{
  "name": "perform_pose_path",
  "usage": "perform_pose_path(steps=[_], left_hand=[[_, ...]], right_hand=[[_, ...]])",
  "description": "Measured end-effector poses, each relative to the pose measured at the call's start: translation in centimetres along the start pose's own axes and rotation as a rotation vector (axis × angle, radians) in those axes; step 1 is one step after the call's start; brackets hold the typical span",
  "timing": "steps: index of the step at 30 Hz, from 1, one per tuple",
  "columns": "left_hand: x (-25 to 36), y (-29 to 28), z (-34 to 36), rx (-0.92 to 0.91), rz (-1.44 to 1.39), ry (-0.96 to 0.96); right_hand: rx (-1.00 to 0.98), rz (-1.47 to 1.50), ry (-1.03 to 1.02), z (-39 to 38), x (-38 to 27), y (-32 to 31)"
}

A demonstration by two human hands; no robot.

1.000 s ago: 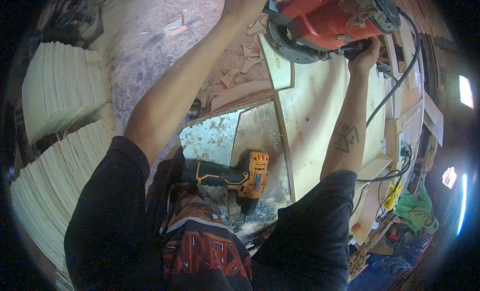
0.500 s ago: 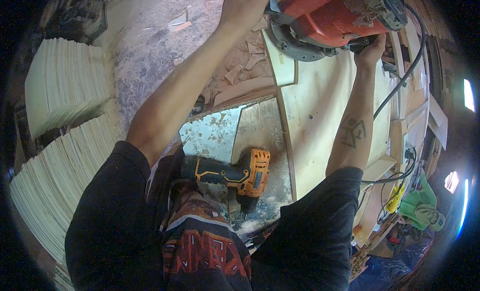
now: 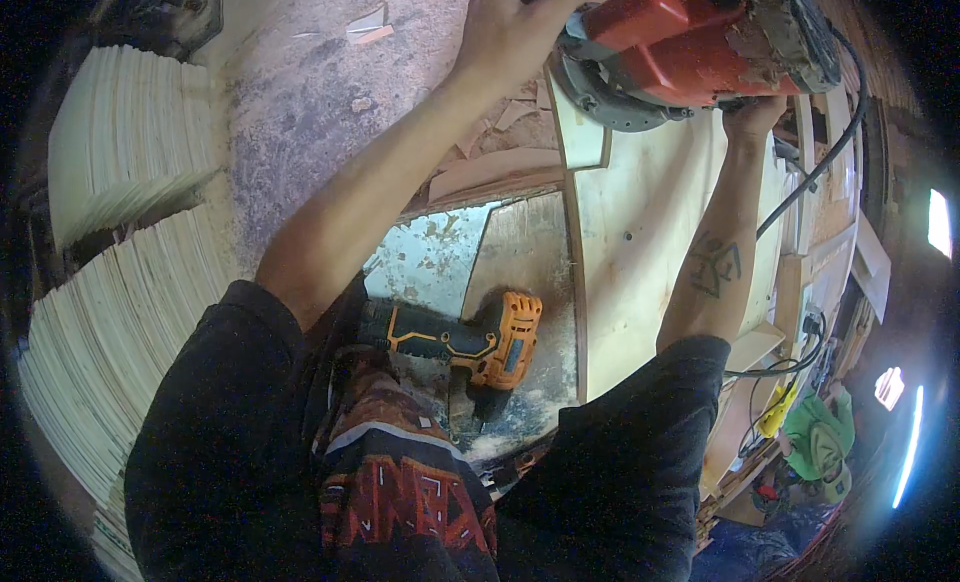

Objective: Routing the edges of a curved wooden panel and then marking and drilling holes into it.

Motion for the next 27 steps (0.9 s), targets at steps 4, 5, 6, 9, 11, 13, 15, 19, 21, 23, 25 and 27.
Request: perform_pose_path(steps=[4, 5, 6, 9, 11, 13, 15, 19, 21, 23, 25, 27], left_hand=[[0.2, -0.4, -1.0, -0.014, -0.085, 0.000], [0.3, -0.4, -1.0, -0.012, -0.092, -0.003], [0.5, -0.5, -0.9, 0.003, -0.075, 0.025], [0.8, -0.3, -0.9, 0.020, -0.054, 0.072], [0.7, 0.1, -0.9, 0.037, -0.066, 0.091], [1.0, 0.1, -1.1, 0.233, 0.357, 0.287], [0.7, -0.6, -0.2, 0.146, 0.203, 0.200], [1.9, -0.6, 1.4, 0.032, -0.028, 0.099], [2.9, 1.1, 1.3, 0.167, 0.368, -0.006], [2.7, 1.1, 1.8, 0.301, 0.769, -0.099], [1.1, -0.1, 2.8, 0.035, 0.113, 0.090], [-0.6, 0.1, 4.1, -0.032, 0.023, 0.090]], right_hand=[[0.000, 0.010, 0.054, -0.4, 0.0, 0.1], [-0.010, 0.002, 0.031, -0.6, -0.1, 0.1], [-0.057, -0.011, -0.009, -0.7, -0.2, 0.3], [-0.046, -0.038, 0.003, -0.9, -0.4, 0.3], [-0.068, -0.062, -0.005, -0.8, -0.5, 0.5], [-0.019, -0.032, -0.008, -1.1, -0.5, 0.5], [-0.015, -0.061, -0.023, -1.7, -0.6, 0.7], [0.099, -0.189, -0.118, -3.8, -1.1, 1.1], [0.141, -0.158, -0.152, -4.5, -1.4, 1.4], [0.188, -0.104, -0.086, -4.8, -1.4, 1.7], [0.238, -0.121, -0.086, -5.1, -1.4, 1.8], [0.265, -0.123, -0.084, -5.4, -1.4, 1.6]])
Point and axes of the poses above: each hand's wrist, its own z-axis towards the middle knuckle, its own y-axis out of the palm, x = y × z, the point moved 2 cm from there along z, towards the middle knuckle, and after that the axes turned 4 degrees about -z, right-handed, at the moved point
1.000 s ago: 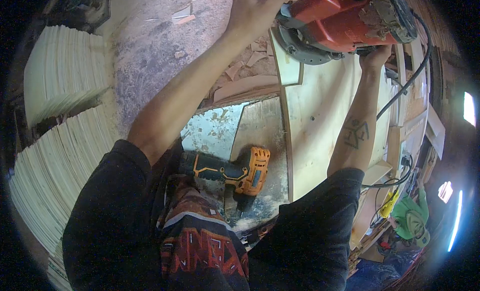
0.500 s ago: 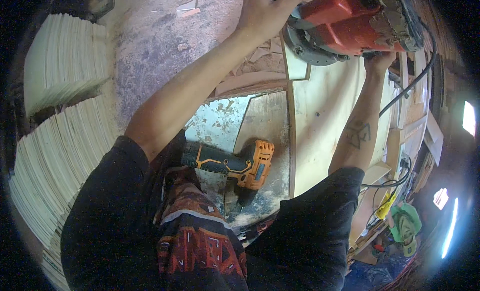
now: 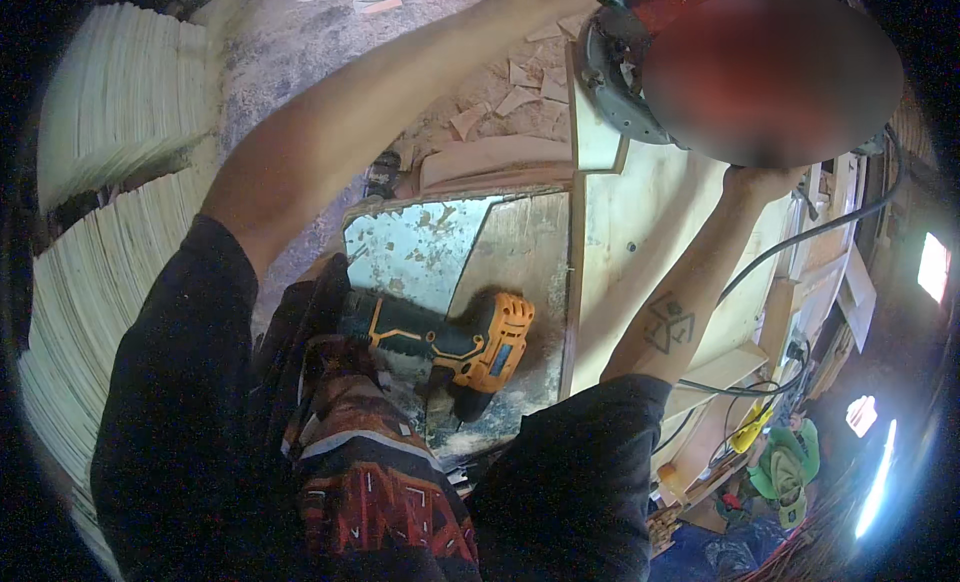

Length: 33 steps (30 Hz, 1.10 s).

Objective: Routing the edges of a curved wooden panel and then marking and drilling holes into it.

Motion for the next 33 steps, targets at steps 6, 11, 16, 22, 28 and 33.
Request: perform_pose_path(steps=[6, 11, 16, 22, 28, 33], left_hand=[[-2.2, 1.4, 3.5, -0.052, 0.027, 0.129], [-2.6, 2.3, 5.0, -0.155, -0.111, 0.091], [-3.6, 3.3, 7.3, -0.242, -0.092, 0.028], [-4.0, 5.2, 9.5, -0.369, -0.291, 0.030], [-4.9, 6.7, 10.9, -0.459, -0.357, -0.006], [-5.0, 6.1, 10.6, -0.484, -0.413, -0.005]], right_hand=[[0.107, -0.039, 0.023, -0.7, 0.2, -1.0], [0.083, 0.038, -0.019, -1.1, 0.5, -1.5], [0.225, -0.160, -0.095, -1.9, 0.3, -1.3], [0.389, -0.143, -0.143, -4.0, -0.7, 0.4], [0.452, -0.203, -0.102, -4.6, -1.1, 1.2], [0.400, -0.164, -0.040, -4.2, -1.1, 0.8]])
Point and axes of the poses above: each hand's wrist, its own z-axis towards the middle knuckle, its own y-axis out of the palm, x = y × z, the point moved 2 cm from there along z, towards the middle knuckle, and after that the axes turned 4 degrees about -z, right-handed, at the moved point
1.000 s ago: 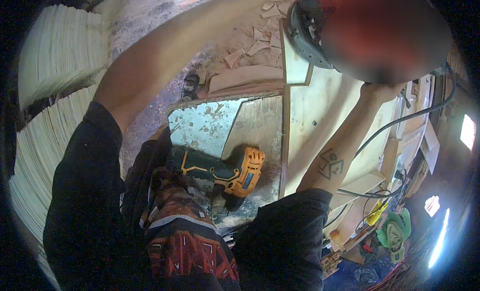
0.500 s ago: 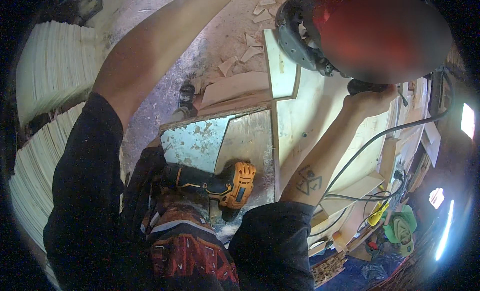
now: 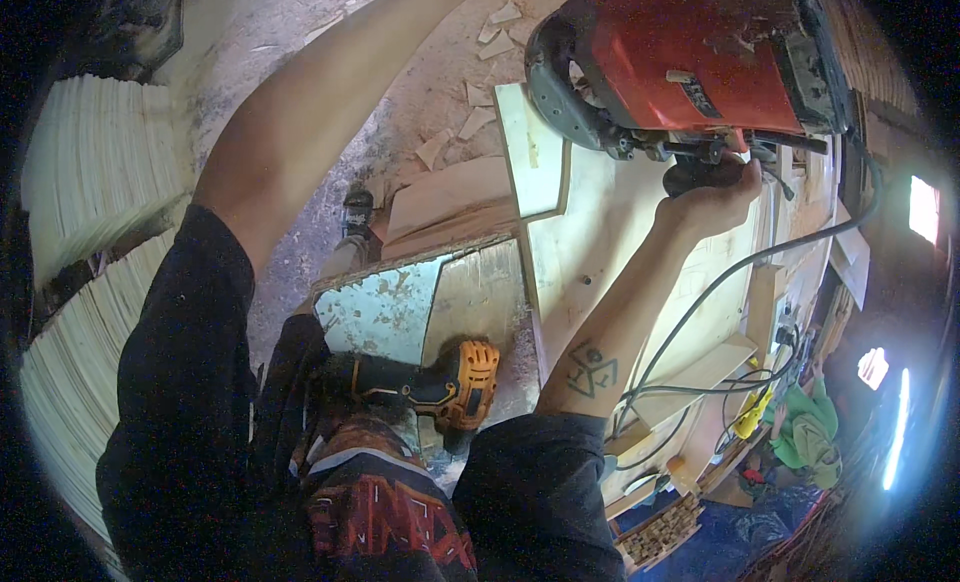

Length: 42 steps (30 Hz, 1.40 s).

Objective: Routing the edges of a curved wooden panel and then marking and drilling holes into it.

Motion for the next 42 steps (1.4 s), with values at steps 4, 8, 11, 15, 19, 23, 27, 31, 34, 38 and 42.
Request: perform_pose_path(steps=[4, 8, 11, 15, 19, 23, 27, 31, 34, 38, 42], left_hand=[[1.8, -0.2, -1.8, 0.052, 0.093, 0.049], [3.1, -0.2, -4.0, 0.117, 0.160, -0.073], [3.5, -0.1, -5.1, 0.137, 0.177, -0.066], [3.6, 0.0, -6.1, 0.116, 0.016, 0.047], [3.5, -0.1, -6.1, 0.068, -0.046, -0.045], [3.6, -0.4, -6.1, 0.148, 0.156, -0.081], [4.4, -0.2, -6.6, 0.168, 0.333, -0.091], [5.8, 1.2, -6.5, 0.166, 0.300, -0.102], [5.8, 1.3, -6.6, 0.510, 0.656, -0.505], [5.1, 0.2, -7.7, 0.239, 0.332, -0.142], [4.1, -0.1, -8.3, 0.264, 0.347, -0.106]], right_hand=[[-0.045, 0.021, -0.054, 0.2, -0.2, 0.0], [-0.080, -0.031, 0.059, -0.2, -0.2, -0.4], [-0.093, -0.012, 0.068, -0.6, -0.3, -0.8], [-0.124, 0.011, 0.057, -1.5, -0.6, -1.5], [-0.111, -0.063, 0.086, -1.6, -0.8, -1.7], [-0.158, 0.005, 0.114, -1.4, -0.5, -1.6], [-0.149, 0.040, 0.103, -1.1, -0.1, -1.8], [-0.181, -0.004, 0.136, -0.6, 0.0, -2.0], [-0.204, 0.014, 0.111, -0.4, 0.0, -1.8], [-0.227, 0.097, 0.096, -0.3, -0.1, -1.6], [-0.293, 0.096, 0.112, 0.0, -0.1, -1.7]])
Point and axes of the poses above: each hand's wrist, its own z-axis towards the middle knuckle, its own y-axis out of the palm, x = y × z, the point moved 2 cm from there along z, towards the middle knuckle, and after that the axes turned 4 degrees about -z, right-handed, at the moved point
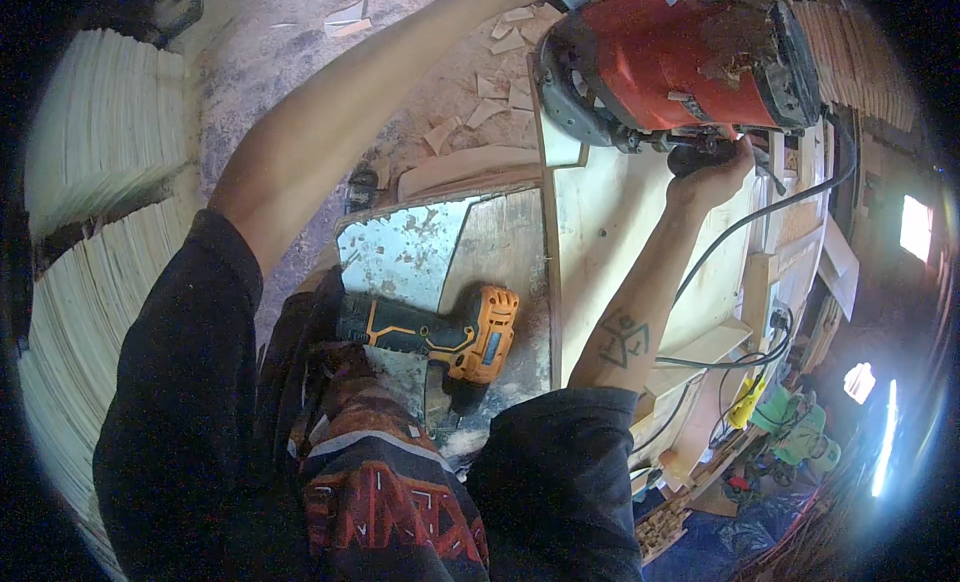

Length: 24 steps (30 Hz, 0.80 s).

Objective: Routing the edges of a curved wooden panel and then marking and drilling holes into it.

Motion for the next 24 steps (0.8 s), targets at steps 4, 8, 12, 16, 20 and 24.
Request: perform_pose_path(steps=[4, 8, 12, 16, 20, 24], left_hand=[[0.5, -0.2, -1.4, 0.055, 0.083, 0.008], [2.7, -0.5, -4.2, 0.118, 0.084, 0.018], [4.5, 0.8, -6.7, 0.332, 0.457, -0.047], [3.6, -0.3, -7.2, 0.210, 0.046, 0.039], [1.6, 0.4, -9.2, 0.187, 0.020, -0.013], [0.9, 1.4, -11.9, 0.276, 0.024, 0.023]], right_hand=[[-0.034, 0.003, 0.036, 0.8, 0.2, -0.5], [-0.150, 0.055, 0.038, 1.7, 0.5, -0.4], [-0.192, 0.027, -0.036, 2.0, 0.4, -0.1], [-0.237, 0.048, -0.065, 2.3, 0.4, 0.1], [-0.231, 0.037, -0.061, 3.4, 0.9, -0.3], [-0.359, 0.078, -0.073, 4.5, 1.2, -0.5]])
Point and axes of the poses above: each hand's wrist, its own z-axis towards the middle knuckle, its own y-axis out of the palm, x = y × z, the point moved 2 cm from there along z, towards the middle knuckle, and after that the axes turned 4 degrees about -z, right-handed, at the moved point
